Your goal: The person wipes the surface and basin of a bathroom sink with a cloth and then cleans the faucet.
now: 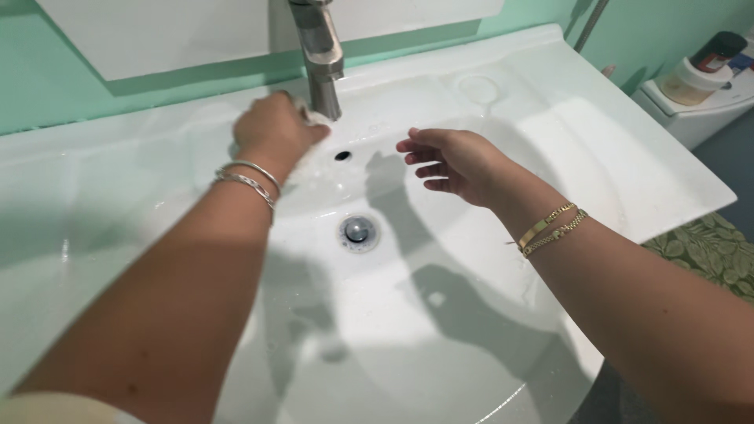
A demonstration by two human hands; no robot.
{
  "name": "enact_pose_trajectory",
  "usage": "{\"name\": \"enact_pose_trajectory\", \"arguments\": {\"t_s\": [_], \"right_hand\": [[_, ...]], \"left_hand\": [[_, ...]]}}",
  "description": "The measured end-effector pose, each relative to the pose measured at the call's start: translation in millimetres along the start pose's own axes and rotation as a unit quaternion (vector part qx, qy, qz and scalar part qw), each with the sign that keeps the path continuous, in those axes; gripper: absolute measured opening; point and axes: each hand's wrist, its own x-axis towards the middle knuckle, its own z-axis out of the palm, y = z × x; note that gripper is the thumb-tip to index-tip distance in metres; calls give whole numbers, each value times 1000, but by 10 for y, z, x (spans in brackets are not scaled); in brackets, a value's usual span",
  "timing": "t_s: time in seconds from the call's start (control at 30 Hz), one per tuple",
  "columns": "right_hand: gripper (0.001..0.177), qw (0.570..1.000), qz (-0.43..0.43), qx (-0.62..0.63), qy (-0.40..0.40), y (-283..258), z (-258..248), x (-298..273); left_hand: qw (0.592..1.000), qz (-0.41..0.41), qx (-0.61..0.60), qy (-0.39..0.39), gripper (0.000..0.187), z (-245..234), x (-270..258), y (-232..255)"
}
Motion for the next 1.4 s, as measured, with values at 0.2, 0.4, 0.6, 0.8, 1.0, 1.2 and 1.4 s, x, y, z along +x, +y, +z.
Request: {"name": "enact_pose_trajectory", "arguments": {"t_s": [0.2,0.4,0.6,0.8,1.0,1.2,1.4], "right_hand": [[29,1000,-3,-3,6,16,78,35],[29,1000,14,0,5,27,145,68],[50,962,-203,-171,68,3,566,162],[85,976,-197,-93,-17,-113,535,435],[86,896,-264,-329,139,-228,492,592],[83,793,-305,-507,142,-214,468,865],[79,770,-330,-521,165,-395,476,1279]], "left_hand": [[1000,14,-7,22,60,-3,91,-275],[1000,14,11,12,60,228,17,150],[982,-51,-179,21,74,327,-188,344],[851,-55,-513,-96,63,421,-382,488],[790,15,-603,-110,77,613,-215,368],[939,23,-343,31,48,357,-419,6],[996,68,35,44,61,265,-582,-175]]}}
